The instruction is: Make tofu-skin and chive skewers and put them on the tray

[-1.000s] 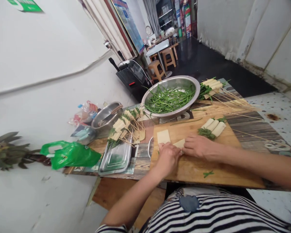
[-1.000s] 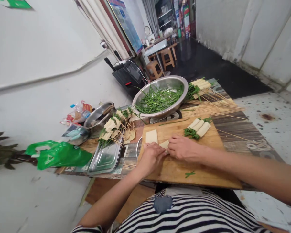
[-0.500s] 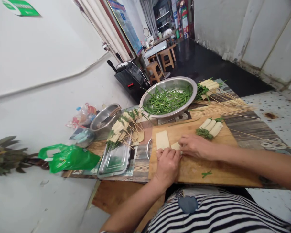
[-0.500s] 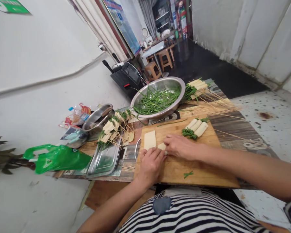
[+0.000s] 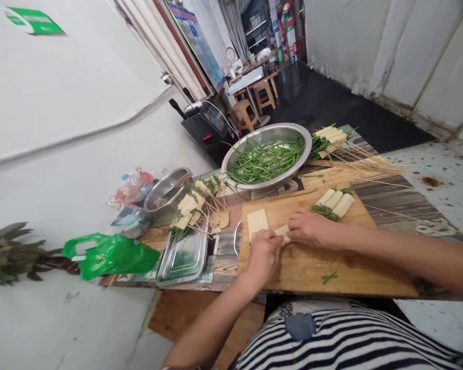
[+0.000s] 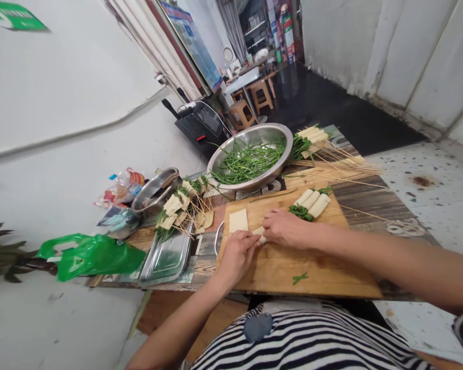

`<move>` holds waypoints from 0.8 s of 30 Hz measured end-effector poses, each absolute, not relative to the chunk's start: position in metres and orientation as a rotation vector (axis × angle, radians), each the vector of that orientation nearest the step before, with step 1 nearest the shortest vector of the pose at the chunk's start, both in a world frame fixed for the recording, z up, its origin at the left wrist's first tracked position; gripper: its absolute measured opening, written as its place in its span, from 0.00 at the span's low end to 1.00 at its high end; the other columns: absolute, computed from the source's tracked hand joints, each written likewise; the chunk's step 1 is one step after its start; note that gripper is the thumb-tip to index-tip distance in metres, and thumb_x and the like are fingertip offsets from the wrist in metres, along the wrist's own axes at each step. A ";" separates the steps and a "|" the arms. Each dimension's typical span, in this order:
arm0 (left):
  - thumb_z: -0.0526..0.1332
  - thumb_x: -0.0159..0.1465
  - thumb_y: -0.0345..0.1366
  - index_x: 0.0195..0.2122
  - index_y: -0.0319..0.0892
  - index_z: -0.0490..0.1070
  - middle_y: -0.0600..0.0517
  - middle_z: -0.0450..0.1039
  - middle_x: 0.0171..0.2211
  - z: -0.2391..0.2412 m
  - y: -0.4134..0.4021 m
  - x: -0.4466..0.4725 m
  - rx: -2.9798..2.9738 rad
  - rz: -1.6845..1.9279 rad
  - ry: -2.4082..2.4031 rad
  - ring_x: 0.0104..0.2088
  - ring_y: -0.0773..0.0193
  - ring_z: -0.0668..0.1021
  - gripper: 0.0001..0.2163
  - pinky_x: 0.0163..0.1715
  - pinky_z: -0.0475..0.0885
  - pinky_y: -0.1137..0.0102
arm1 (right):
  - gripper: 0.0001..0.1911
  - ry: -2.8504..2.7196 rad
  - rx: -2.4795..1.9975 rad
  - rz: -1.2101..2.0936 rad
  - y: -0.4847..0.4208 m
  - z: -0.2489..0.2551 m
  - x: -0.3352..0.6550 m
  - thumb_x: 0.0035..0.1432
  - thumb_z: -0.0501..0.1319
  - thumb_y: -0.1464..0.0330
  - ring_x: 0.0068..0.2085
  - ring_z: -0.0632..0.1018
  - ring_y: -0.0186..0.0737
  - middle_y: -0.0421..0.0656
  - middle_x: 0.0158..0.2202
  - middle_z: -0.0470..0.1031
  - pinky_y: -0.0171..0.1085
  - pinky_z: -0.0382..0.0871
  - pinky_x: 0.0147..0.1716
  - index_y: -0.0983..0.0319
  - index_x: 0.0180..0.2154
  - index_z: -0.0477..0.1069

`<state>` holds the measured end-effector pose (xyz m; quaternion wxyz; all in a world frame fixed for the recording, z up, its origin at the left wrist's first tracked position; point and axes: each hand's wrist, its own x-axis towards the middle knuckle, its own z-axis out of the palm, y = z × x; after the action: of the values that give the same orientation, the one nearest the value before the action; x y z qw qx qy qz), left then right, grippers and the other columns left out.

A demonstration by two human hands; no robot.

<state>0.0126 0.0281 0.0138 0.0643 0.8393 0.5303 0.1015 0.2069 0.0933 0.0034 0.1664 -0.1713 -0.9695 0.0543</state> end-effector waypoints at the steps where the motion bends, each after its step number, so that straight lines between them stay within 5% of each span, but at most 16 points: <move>1: 0.56 0.67 0.34 0.36 0.43 0.75 0.51 0.72 0.31 0.013 0.027 0.013 2.542 0.315 1.616 0.35 0.61 0.71 0.07 0.35 0.59 0.67 | 0.17 -2.781 -0.510 0.198 0.095 0.007 0.206 0.66 0.52 0.67 0.33 0.62 0.37 0.43 0.29 0.70 0.39 0.49 0.33 0.63 0.27 0.71; 4: 0.57 0.67 0.36 0.41 0.43 0.73 0.50 0.74 0.33 0.013 0.022 0.014 2.616 0.333 1.642 0.37 0.60 0.72 0.07 0.38 0.59 0.64 | 0.17 -2.828 -0.551 0.278 0.100 0.014 0.202 0.65 0.54 0.66 0.33 0.62 0.37 0.44 0.31 0.70 0.39 0.47 0.31 0.64 0.25 0.72; 14: 0.59 0.65 0.35 0.28 0.43 0.76 0.50 0.74 0.32 0.033 0.045 0.016 2.500 0.169 1.662 0.37 0.61 0.72 0.09 0.35 0.55 0.66 | 0.15 -2.789 -0.551 0.056 0.098 0.009 0.205 0.66 0.51 0.67 0.34 0.64 0.39 0.45 0.31 0.71 0.41 0.51 0.36 0.64 0.32 0.72; 20: 0.56 0.67 0.32 0.36 0.45 0.76 0.51 0.76 0.31 0.019 0.049 0.010 2.610 0.309 1.682 0.36 0.61 0.73 0.09 0.36 0.56 0.64 | 0.14 -2.866 -0.664 0.135 0.113 0.013 0.196 0.63 0.55 0.69 0.31 0.64 0.38 0.45 0.29 0.70 0.38 0.51 0.30 0.64 0.26 0.72; 24: 0.53 0.68 0.30 0.42 0.43 0.74 0.50 0.76 0.34 0.009 0.048 0.005 2.807 0.316 1.585 0.36 0.61 0.72 0.10 0.37 0.59 0.64 | 0.15 -2.765 -0.660 0.166 0.115 0.006 0.198 0.65 0.50 0.72 0.33 0.66 0.36 0.43 0.30 0.71 0.36 0.56 0.33 0.64 0.31 0.73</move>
<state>0.0046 0.0480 0.0095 -0.0487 0.8657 0.4886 0.0976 0.1978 0.1152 0.0061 0.1464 -0.2292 -0.9606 0.0575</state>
